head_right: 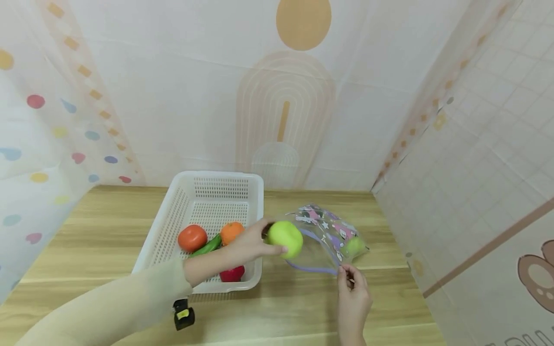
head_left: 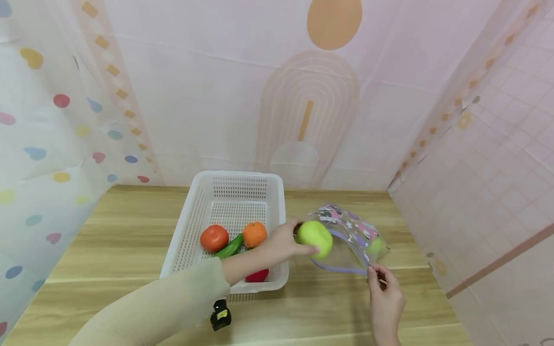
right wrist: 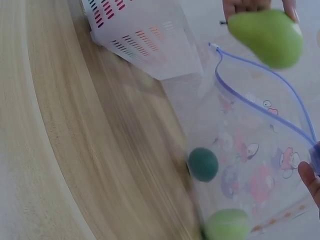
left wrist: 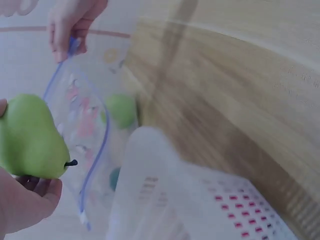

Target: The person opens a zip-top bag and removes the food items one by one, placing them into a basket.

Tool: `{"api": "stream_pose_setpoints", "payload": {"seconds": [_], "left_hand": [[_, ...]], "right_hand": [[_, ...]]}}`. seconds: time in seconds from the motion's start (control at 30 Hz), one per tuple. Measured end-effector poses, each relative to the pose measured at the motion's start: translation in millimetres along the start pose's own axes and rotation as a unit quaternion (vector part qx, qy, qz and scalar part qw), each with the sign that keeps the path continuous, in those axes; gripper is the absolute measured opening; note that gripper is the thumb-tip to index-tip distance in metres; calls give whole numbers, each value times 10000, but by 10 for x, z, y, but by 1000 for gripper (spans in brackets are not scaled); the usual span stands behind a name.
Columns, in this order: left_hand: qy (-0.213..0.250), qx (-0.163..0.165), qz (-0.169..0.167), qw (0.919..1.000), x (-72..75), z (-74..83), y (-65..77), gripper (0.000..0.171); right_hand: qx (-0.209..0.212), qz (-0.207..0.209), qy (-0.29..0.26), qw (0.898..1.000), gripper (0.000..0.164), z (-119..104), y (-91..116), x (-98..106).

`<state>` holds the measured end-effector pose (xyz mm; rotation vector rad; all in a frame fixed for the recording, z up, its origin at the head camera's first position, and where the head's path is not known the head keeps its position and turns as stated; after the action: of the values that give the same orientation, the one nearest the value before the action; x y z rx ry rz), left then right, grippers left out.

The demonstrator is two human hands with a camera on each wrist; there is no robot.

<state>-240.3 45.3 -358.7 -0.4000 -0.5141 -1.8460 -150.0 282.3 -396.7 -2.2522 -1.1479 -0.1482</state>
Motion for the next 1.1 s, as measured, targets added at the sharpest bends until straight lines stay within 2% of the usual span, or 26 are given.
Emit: {"api": "stream_pose_setpoints", "payload": {"seconds": [0.1, 0.23, 0.4, 0.5, 0.67, 0.93, 1.1], "left_hand": [[156, 98, 344, 9992, 232, -33, 55, 70], [38, 245, 692, 9973, 516, -154, 102, 72], [-430, 479, 948, 9934, 794, -483, 188, 79], [-874, 648, 1011, 9889, 919, -701, 270, 79], [-1420, 875, 1022, 9807, 1057, -986, 389, 76], [-1572, 1351, 989, 9733, 1181, -1313, 532, 73], [-1726, 1427, 948, 9700, 1207, -1448, 578, 76]], "right_hand": [[41, -7, 75, 10000, 11, 6, -11, 8], [133, -53, 172, 9997, 11, -5, -17, 1], [146, -94, 203, 9996, 13, -11, 1, -1], [79, -113, 169, 9998, 13, -3, 8, -5], [9, -96, 135, 9999, 13, 14, 6, -4], [-89, -161, 123, 9998, 16, 24, 20, -7], [-170, -139, 137, 9997, 15, 46, 34, -11]]}}
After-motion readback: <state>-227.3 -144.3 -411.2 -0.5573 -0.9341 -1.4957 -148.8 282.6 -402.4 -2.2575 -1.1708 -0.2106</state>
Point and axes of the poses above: each hand's wrist, its own y-axis away from the middle knuckle, its own x-axis out of the back of the hand, z = x × y, the point moved 9 cm from there along -y, towards the middle knuckle, and after that the axes turned 9 degrees about x, right-handed, at the moved point
